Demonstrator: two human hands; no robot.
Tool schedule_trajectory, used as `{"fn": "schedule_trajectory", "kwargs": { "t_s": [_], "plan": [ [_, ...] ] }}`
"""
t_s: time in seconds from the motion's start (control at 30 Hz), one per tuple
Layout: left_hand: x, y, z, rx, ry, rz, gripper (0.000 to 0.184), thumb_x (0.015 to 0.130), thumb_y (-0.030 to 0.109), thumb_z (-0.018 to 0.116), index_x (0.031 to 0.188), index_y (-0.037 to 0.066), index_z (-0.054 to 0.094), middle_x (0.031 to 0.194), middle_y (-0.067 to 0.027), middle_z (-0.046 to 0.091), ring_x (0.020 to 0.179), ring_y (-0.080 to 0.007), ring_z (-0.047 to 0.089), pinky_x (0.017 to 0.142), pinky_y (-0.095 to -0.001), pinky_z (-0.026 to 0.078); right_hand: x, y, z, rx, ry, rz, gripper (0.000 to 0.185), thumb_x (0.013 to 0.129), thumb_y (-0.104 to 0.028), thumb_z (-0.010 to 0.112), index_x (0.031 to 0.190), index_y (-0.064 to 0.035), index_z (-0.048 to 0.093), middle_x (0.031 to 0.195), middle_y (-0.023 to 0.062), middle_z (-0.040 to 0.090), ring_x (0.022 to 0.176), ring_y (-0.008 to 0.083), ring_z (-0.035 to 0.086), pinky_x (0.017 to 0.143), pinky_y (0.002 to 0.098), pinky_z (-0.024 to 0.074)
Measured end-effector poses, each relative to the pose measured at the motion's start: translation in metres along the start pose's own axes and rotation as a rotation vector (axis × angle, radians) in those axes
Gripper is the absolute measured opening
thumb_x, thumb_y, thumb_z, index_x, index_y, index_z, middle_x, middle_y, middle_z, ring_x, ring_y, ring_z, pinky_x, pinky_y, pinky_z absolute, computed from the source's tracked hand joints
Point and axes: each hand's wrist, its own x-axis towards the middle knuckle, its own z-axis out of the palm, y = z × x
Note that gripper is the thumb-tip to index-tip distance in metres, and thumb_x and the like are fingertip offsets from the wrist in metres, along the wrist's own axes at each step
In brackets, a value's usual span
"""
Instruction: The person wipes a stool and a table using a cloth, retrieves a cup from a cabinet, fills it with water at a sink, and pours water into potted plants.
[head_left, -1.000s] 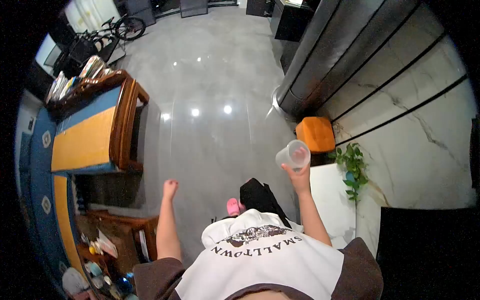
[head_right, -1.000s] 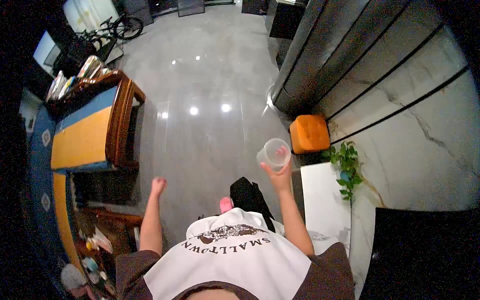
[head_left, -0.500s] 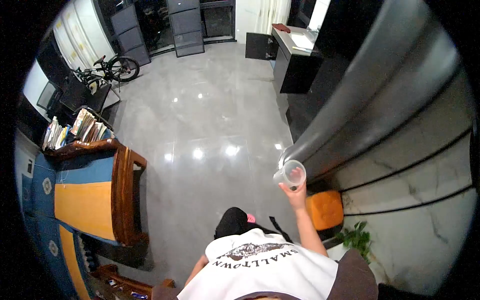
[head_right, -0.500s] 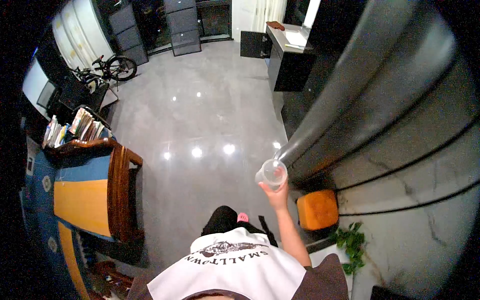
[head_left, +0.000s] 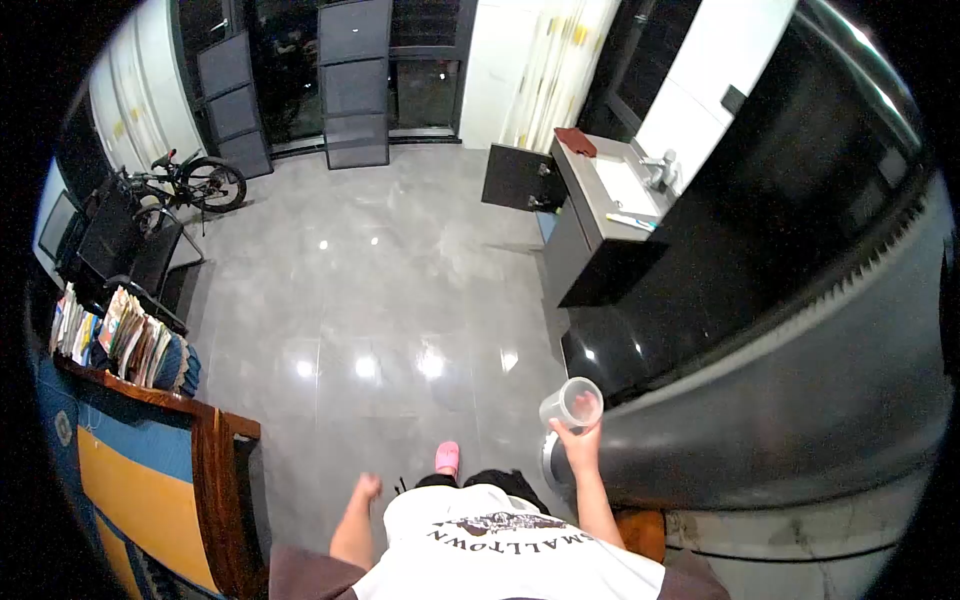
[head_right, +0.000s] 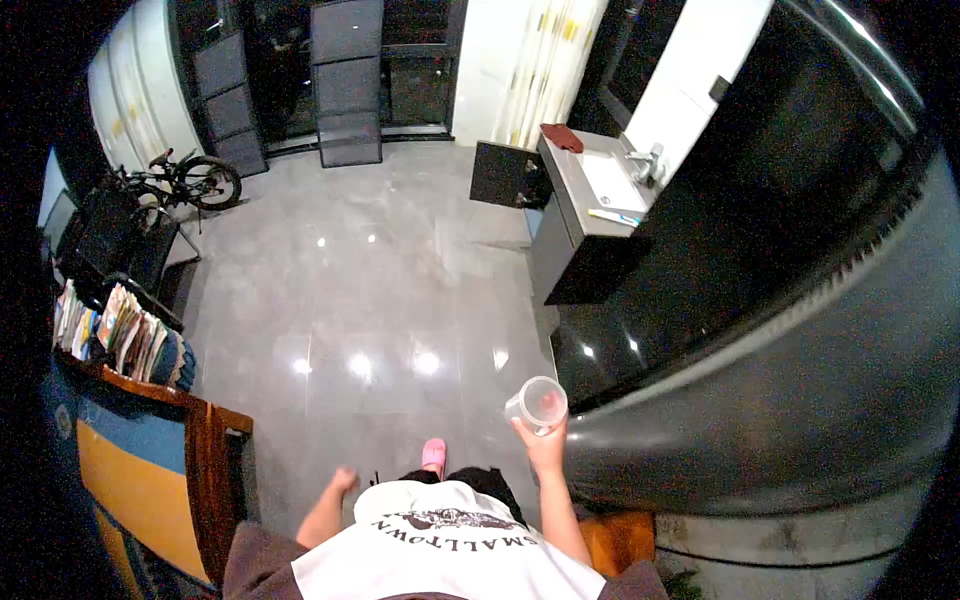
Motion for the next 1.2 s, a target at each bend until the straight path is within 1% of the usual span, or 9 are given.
{"fn": "schedule_trajectory", "kwargs": {
  "t_s": [0.1, 0.23, 0.37, 0.5, 0.53, 0.6, 0.83, 1.07, 1.2],
  "plan": [
    [0.15, 0.163, -0.052, 0.161, 0.169, 0.32, 0.03, 0.073, 0.025, 0.046, 0.073, -0.001, 0.06, 0.066, -0.0192, 0.059, 0.061, -0.0294, 0.057, 0.061, -0.0395, 0.045, 0.094, -0.005, 0.04, 0.023, 0.017, 0.027, 0.075, 0.059, -0.003, 0.075, 0.121, -0.0017, 0.034, 0.117, 0.0101, 0.042, 0.109, 0.0201, 0.041, 0.093, 0.0325, 0.0345],
    [0.164, 0.39, -0.067, 0.151, 0.143, 0.446, 0.033, 0.079, 0.027, 0.048, 0.1, 0.004, 0.059, 0.097, -0.0152, 0.061, 0.093, -0.0271, 0.057, 0.08, -0.0358, 0.044, 0.157, 0.036, 0.053, -0.111, 0.047, 0.016, 0.078, 0.06, -0.001, 0.073, 0.125, -0.0036, 0.03, 0.121, 0.0116, 0.04, 0.112, 0.0203, 0.04, 0.093, 0.0334, 0.0344],
    [0.072, 0.618, -0.005, 0.503, -0.411, 1.205, 0.03, 0.081, 0.026, 0.048, 0.102, 0.008, 0.058, 0.098, -0.0155, 0.058, 0.092, -0.0301, 0.055, 0.079, -0.0383, 0.044, 0.244, 0.049, 0.083, -0.068, 0.042, 0.052, 0.077, 0.06, -0.001, 0.073, 0.124, -0.0021, 0.03, 0.121, 0.0131, 0.04, 0.112, 0.0213, 0.041, 0.093, 0.033, 0.0344],
    [-0.088, 0.776, 0.011, -0.063, -0.791, 2.155, 0.018, 0.074, 0.018, 0.053, 0.083, 0.003, 0.056, 0.079, -0.0127, 0.056, 0.074, -0.0278, 0.056, 0.063, -0.0373, 0.046, 0.359, 0.081, 0.101, 0.04, 0.078, -0.082, 0.077, 0.06, 0.002, 0.072, 0.124, -0.0011, 0.03, 0.119, 0.0142, 0.04, 0.11, 0.023, 0.042, 0.092, 0.0344, 0.0349],
    [-0.112, 0.793, 0.018, -0.575, -0.83, 2.237, 0.017, 0.071, 0.018, 0.054, 0.077, 0.002, 0.054, 0.072, -0.0133, 0.053, 0.069, -0.0293, 0.055, 0.057, -0.037, 0.045, 0.388, 0.053, 0.11, 0.115, 0.101, -0.021, 0.077, 0.06, 0.003, 0.071, 0.125, -0.0006, 0.029, 0.119, 0.0149, 0.04, 0.11, 0.0239, 0.042, 0.092, 0.0357, 0.0355],
    [-0.144, 0.826, -0.003, -0.233, -1.581, 2.057, 0.026, 0.075, 0.031, 0.055, 0.077, 0.006, 0.062, 0.075, -0.0156, 0.059, 0.075, -0.0312, 0.056, 0.066, -0.036, 0.045, 0.439, 0.023, 0.114, 0.085, 0.133, -0.031, 0.078, 0.061, 0.0, 0.071, 0.126, 0.0007, 0.028, 0.119, 0.016, 0.04, 0.11, 0.0247, 0.042, 0.092, 0.0373, 0.0349],
    [-0.113, 0.916, 0.006, -0.103, -1.82, 2.234, 0.018, 0.073, 0.025, 0.055, 0.068, 0.008, 0.061, 0.069, -0.0116, 0.059, 0.068, -0.0316, 0.056, 0.061, -0.0388, 0.046, 0.589, 0.006, 0.097, 0.005, 0.271, -0.14, 0.078, 0.06, -0.011, 0.076, 0.123, 0.0024, 0.032, 0.118, 0.0169, 0.043, 0.111, 0.0242, 0.042, 0.093, 0.0342, 0.0339],
    [-0.051, 1.007, -0.017, 0.731, -2.071, 2.378, 0.023, 0.065, 0.024, 0.061, 0.081, 0.007, 0.063, 0.082, -0.0103, 0.062, 0.076, -0.0279, 0.06, 0.067, -0.0396, 0.048, 0.717, 0.052, 0.044, -0.374, 0.493, -0.197, 0.078, 0.057, -0.015, 0.077, 0.12, 0.0032, 0.034, 0.116, 0.0179, 0.044, 0.108, 0.0269, 0.045, 0.09, 0.0354, 0.0369],
    [0.002, 1.071, -0.027, 0.572, -2.316, 2.24, 0.024, 0.065, 0.023, 0.061, 0.082, 0.008, 0.064, 0.081, -0.0119, 0.062, 0.075, -0.0284, 0.06, 0.066, -0.0401, 0.047, 0.775, 0.053, 0.01, -0.547, 0.594, -0.083, 0.076, 0.056, -0.016, 0.076, 0.118, 0.0008, 0.034, 0.114, 0.0178, 0.045, 0.105, 0.0287, 0.046, 0.089, 0.0349, 0.038]
  ]
}}
